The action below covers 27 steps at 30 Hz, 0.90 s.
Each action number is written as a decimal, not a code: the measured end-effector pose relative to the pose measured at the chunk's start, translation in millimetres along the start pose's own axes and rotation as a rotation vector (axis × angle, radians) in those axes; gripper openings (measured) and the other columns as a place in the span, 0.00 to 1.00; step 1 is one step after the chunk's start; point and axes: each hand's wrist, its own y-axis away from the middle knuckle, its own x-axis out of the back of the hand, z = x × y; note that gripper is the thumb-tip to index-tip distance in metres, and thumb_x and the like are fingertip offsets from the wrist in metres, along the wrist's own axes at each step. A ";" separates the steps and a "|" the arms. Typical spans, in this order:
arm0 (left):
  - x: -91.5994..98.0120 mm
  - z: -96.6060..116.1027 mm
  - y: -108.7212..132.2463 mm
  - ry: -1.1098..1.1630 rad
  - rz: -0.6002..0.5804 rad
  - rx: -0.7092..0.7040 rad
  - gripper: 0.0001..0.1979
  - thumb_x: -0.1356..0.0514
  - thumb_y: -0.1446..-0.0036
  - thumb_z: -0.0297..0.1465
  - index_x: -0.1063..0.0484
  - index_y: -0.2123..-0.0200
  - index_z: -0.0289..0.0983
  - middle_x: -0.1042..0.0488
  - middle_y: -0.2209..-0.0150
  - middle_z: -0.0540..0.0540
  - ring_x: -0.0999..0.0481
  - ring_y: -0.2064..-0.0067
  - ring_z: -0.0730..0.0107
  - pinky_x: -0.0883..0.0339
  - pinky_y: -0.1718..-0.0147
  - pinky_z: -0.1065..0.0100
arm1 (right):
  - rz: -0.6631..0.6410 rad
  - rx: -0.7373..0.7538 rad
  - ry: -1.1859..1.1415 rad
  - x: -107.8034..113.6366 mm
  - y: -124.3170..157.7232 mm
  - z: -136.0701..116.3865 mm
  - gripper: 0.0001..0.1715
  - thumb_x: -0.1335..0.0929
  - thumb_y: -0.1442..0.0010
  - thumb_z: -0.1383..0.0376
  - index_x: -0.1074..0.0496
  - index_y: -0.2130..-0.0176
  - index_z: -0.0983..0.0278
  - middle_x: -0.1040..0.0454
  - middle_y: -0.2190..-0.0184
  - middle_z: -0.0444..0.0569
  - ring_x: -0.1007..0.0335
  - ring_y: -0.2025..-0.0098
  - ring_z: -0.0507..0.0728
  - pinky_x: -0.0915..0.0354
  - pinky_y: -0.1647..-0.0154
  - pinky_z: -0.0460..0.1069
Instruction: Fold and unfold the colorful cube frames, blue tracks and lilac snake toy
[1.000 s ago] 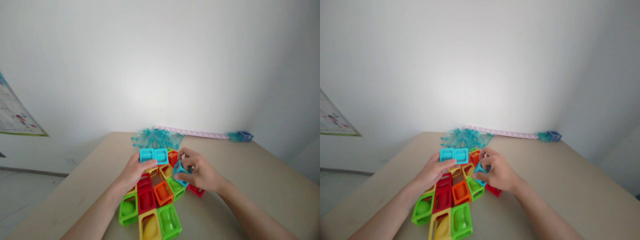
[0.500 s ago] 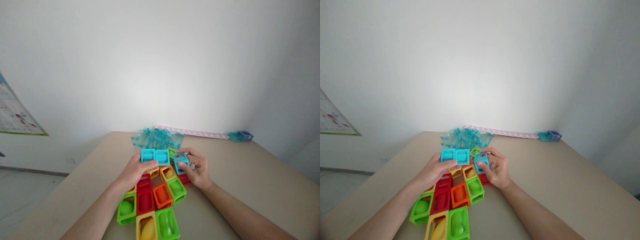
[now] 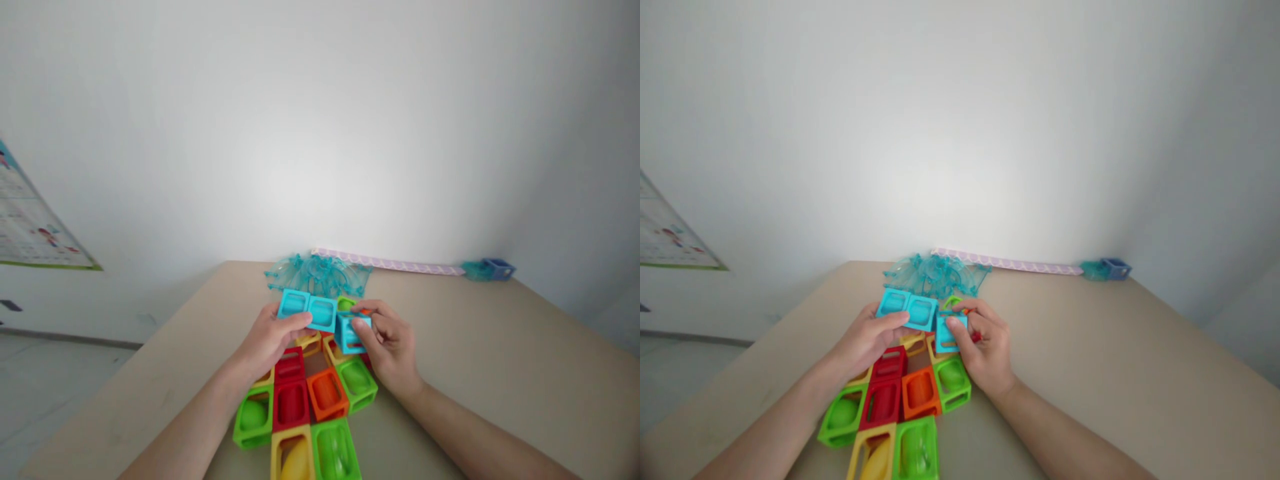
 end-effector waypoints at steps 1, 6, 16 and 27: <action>0.7 -0.3 0.1 -0.023 -0.003 -0.008 0.11 0.33 0.52 0.31 0.21 0.64 0.32 0.19 0.62 0.39 0.21 0.59 0.56 0.31 0.53 0.55 | 0.017 -0.026 0.006 -0.4 -0.5 -0.5 0.26 0.33 0.40 0.61 0.45 0.83 0.62 0.25 0.66 0.52 0.27 0.62 0.57 0.35 0.65 0.49; 7.1 -6.3 -0.9 -0.205 0.026 -0.043 0.14 0.31 0.54 0.33 0.20 0.64 0.32 0.19 0.64 0.41 0.21 0.61 0.55 0.32 0.52 0.56 | 0.054 -0.109 0.051 -3.0 -0.9 -2.8 0.26 0.34 0.38 0.59 0.44 0.83 0.62 0.24 0.66 0.51 0.27 0.61 0.58 0.35 0.65 0.49; 2.4 0.8 1.2 -0.050 0.052 -0.055 0.13 0.32 0.51 0.33 0.21 0.63 0.33 0.19 0.63 0.40 0.20 0.60 0.55 0.28 0.56 0.56 | -0.050 -0.010 0.000 2.2 -0.8 2.0 0.15 0.30 0.43 0.58 0.40 0.70 0.61 0.28 0.58 0.52 0.28 0.57 0.58 0.33 0.60 0.51; 1.3 8.0 9.5 -0.288 -0.125 -0.124 0.37 0.29 0.57 0.30 0.35 0.42 0.39 0.22 0.55 0.42 0.23 0.53 0.54 0.31 0.52 0.58 | -0.258 0.141 0.073 8.9 -6.6 0.1 0.30 0.24 0.51 0.62 0.35 0.50 0.59 0.26 0.52 0.53 0.30 0.50 0.61 0.33 0.50 0.56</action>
